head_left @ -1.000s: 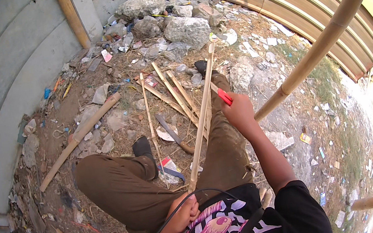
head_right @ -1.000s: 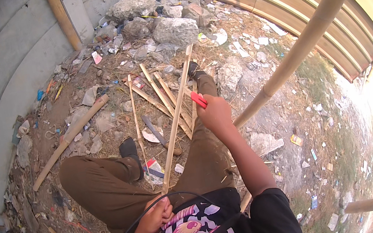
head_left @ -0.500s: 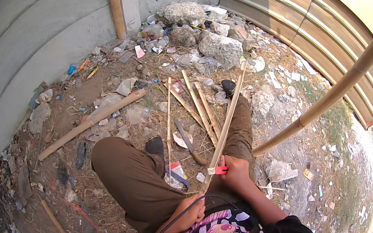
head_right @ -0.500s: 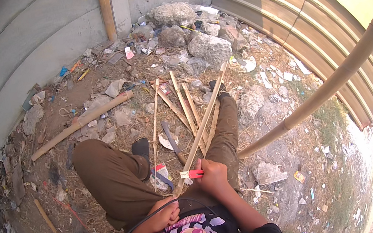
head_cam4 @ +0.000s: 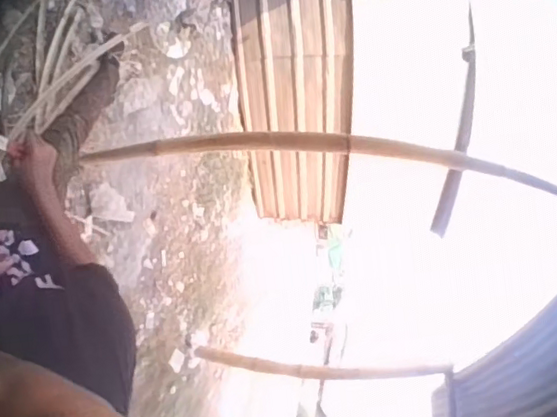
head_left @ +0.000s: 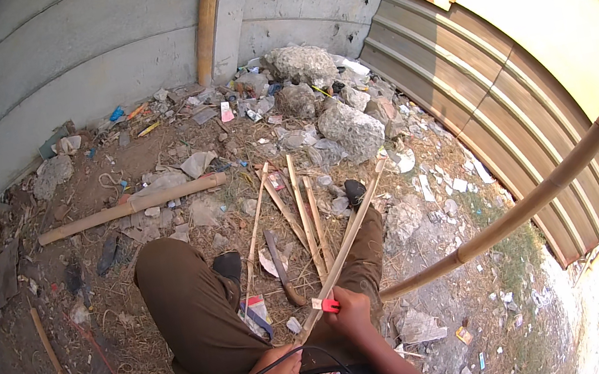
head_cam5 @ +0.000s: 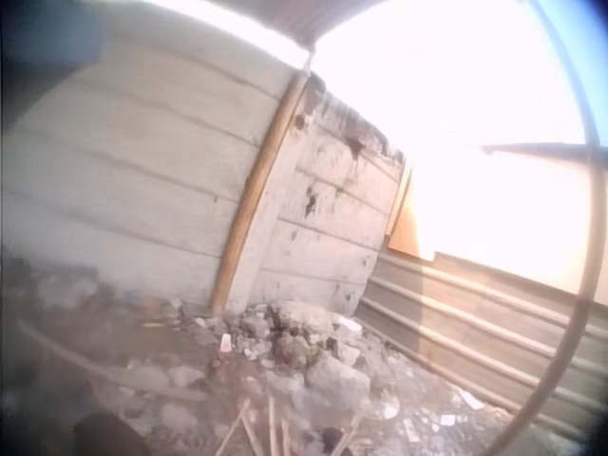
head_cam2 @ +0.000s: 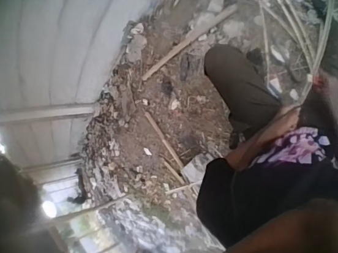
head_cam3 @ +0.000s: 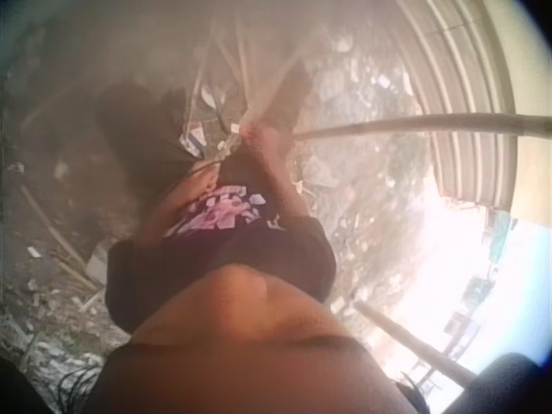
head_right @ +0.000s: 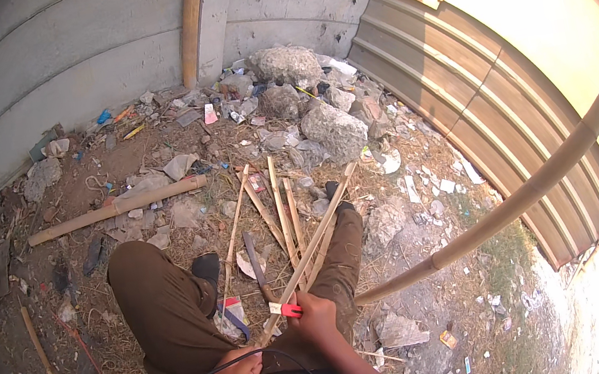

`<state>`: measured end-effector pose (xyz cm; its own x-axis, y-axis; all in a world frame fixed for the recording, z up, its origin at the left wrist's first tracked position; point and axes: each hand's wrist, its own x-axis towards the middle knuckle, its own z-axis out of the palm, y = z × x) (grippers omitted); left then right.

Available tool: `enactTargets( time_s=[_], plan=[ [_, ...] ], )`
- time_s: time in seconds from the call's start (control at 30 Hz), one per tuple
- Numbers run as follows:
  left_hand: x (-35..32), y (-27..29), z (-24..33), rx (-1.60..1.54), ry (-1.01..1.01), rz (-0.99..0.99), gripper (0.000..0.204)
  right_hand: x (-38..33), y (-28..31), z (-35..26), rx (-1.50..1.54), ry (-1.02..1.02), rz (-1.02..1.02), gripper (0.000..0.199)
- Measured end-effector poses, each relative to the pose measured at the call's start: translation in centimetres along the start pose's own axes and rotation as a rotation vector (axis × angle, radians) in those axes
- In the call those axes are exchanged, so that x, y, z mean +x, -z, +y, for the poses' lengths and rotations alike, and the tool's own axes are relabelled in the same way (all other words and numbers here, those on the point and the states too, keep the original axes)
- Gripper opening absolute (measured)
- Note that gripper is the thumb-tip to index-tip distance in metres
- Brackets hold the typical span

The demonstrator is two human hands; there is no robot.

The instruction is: The person sits on the ground and uses a red utility knife to shave a long bamboo stick. They hold the stick with their left hand and scrape the surface with the knife in their right hand, removing thin strips of bamboo.

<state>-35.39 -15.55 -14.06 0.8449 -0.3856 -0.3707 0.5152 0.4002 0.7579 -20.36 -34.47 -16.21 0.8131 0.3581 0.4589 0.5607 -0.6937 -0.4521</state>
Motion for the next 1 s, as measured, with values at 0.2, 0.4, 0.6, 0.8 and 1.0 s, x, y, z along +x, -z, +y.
enactTargets(
  time_s=[0.2,0.4,0.6,0.8,1.0],
  plan=[
    [-0.8,-1.0,1.2,0.071,-0.005,0.068,0.025,-3.0,0.0,-2.8,0.057,0.034,-0.179,0.018],
    [-0.8,-0.6,0.3,0.112,-0.053,0.064,0.024,-0.5,-2.0,-0.2,0.002,0.019,0.022,0.027],
    [-0.7,-0.2,0.1,0.035,-0.037,0.102,0.027,5.6,-2.3,1.3,-0.060,0.080,0.153,0.033],
    [-1.0,-0.8,-0.1,0.447,-0.235,0.119,0.031,14.9,0.6,10.0,0.118,-0.617,0.329,0.032],
    [-0.5,-0.5,0.2,-0.019,-0.028,0.125,0.028,11.8,0.7,4.8,-0.059,-0.280,0.050,0.019]
  ],
)
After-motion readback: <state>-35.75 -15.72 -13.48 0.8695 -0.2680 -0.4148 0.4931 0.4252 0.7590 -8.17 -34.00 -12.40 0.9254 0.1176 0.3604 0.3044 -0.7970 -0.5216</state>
